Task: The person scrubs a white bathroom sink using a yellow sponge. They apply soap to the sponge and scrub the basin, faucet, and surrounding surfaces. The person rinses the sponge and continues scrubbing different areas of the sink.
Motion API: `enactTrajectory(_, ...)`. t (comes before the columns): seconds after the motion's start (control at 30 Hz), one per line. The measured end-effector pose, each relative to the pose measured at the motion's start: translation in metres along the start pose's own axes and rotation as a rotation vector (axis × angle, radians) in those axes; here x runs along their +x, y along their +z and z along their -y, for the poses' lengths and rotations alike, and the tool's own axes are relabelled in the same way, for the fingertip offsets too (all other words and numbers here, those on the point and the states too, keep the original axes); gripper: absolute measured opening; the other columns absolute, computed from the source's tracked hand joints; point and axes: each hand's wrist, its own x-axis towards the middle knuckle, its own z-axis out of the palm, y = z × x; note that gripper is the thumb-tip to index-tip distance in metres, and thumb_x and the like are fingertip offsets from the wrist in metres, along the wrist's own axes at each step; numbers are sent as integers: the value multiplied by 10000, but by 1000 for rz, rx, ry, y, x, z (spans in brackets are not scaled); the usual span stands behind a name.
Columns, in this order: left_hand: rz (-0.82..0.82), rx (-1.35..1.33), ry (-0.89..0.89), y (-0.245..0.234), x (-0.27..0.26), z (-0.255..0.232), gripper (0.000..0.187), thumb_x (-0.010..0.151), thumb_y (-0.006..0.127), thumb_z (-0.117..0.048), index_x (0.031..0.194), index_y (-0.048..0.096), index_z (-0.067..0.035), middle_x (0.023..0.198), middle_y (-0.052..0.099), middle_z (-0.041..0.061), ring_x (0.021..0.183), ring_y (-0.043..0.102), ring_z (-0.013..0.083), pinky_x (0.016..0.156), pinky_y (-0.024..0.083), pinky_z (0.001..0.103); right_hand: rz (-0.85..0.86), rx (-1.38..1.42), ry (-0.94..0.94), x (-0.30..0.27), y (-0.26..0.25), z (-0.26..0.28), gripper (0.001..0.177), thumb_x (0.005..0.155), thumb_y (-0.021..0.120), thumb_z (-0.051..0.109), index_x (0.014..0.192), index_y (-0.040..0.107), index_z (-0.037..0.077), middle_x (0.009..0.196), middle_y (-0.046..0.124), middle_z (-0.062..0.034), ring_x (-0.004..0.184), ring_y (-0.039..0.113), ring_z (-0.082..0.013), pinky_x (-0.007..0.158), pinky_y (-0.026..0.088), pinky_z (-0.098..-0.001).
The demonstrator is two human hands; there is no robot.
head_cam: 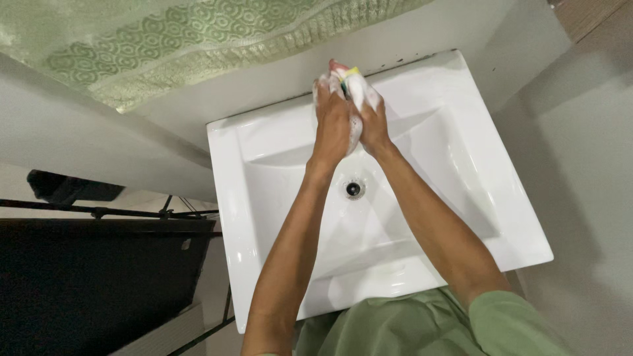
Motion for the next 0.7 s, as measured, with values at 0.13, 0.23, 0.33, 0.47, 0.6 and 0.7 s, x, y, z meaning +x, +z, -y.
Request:
enactTrajectory(0.13,-40,-120,8,-12,-18,-21,546,1080,553,-181,1524,357,70,1533,390,356,1467,349,552,1234,234,567,-83,112,62,-3,7,39,415,1112,452,275,1438,485,20,1568,523,-160,1445,504,-218,1235,401,-346)
enactTrajectory(0.23,-73,-330,-121,-28,-9,-46,462,1092,539,-175,1482,408,36,1413,491,273,1342,509,427,1161,401,499,-198,195,57,-5,14,44,321,1114,432,273,1393,407,116,1542,519,-117,1419,484,-221,1179,419,-347)
enactTrajectory(0.33,-163,-451,-217,-40,6,-49,346,1112,482,-118,1444,522,-28,1341,573,194,1256,622,333,1104,517,432,-209,125,73,-2,15,39,259,1104,507,200,1332,421,114,1423,542,-111,1332,503,-262,1116,467,-379)
enactTrajectory(0.47,-110,-351,-303,-46,25,-8,374,1059,509,-90,1426,563,-43,1289,562,206,1178,613,329,1042,513,431,-70,-472,-70,-10,10,37,212,1046,555,34,1254,588,59,1382,583,-137,1469,493,-298,1216,404,-372)
enactTrajectory(0.6,-37,-239,-303,-34,28,4,322,1092,503,-164,1344,602,12,1395,505,268,1300,539,385,1113,453,488,-32,-670,-41,-29,8,49,212,1056,558,2,1246,651,7,1407,627,-171,1447,560,-299,1229,414,-396)
enactTrajectory(0.7,-20,437,-21,-35,20,-19,377,1038,557,-234,1316,571,21,1466,491,309,1404,491,410,1158,413,526,-20,-633,-69,-40,5,57,322,1014,546,1,1332,593,-10,1511,498,-220,1487,447,-364,1208,436,-425)
